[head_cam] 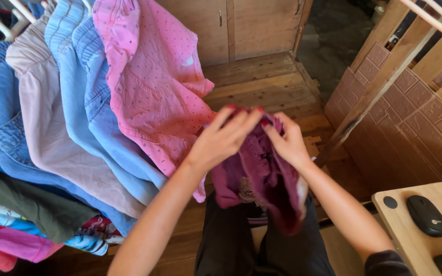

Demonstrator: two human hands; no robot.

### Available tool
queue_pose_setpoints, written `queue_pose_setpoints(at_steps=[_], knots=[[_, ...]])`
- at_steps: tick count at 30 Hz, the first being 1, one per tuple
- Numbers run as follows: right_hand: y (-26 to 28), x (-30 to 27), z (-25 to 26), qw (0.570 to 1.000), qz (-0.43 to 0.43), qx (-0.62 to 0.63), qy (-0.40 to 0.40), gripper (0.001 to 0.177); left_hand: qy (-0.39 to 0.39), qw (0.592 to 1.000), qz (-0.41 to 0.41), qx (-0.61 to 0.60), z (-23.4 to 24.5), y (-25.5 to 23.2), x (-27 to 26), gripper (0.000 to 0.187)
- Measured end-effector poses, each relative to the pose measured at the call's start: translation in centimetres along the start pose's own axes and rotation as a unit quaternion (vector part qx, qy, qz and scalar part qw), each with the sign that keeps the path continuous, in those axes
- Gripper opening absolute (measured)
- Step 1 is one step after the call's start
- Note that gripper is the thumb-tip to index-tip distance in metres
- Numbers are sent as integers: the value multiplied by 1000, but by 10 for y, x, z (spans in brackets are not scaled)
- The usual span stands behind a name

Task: The person takes clothes from a laundry basket, places them on hangers, and hangs them on a nearby clothing rack. They handle a maroon top, a patterned dress, and a dark garment, arranging each on the rack.

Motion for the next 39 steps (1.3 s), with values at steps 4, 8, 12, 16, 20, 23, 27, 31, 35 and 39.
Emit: queue_pose_setpoints(at_steps=[4,8,12,16,20,23,27,31,35,39], knots=[[29,14,-6,994,-37,71,-78,8,131,948,260,-128,9,-27,-12,30],[62,7,-8,980,-34,163,-110,6,211,906,343,-133,7,-40,-33,50],[87,-24,24,979,-26,180,-92,16,290,678,573,-358,29,-11,-31,78],[91,-71,48,993,-56,95,-33,35,164,945,282,-10,45,-25,-60,29],[71,-125,59,997,-72,1,34,40,187,819,375,-391,90,-31,-25,44],[59,-145,67,995,-77,-54,25,36,227,631,420,-612,95,-46,-20,52],[28,-166,71,976,-130,-171,-38,30,383,563,385,-623,68,-90,-62,52],[-75,-201,70,899,-196,-389,-57,38,485,611,409,-474,10,-187,-159,42],[-131,-215,51,753,-45,-656,8,67,460,810,312,-188,-15,-273,-200,37],[-129,-210,27,874,-33,-457,159,74,304,856,309,-281,-4,-285,-161,22]])
Point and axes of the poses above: each hand's wrist, its own x-axis towards the middle knuckle, its own z-axis out of the back of the hand, y = z × x, the point moved 1 cm from there along x, towards the middle knuckle, and after that the axes turned 12 degrees about x, right-handed, at the moved point
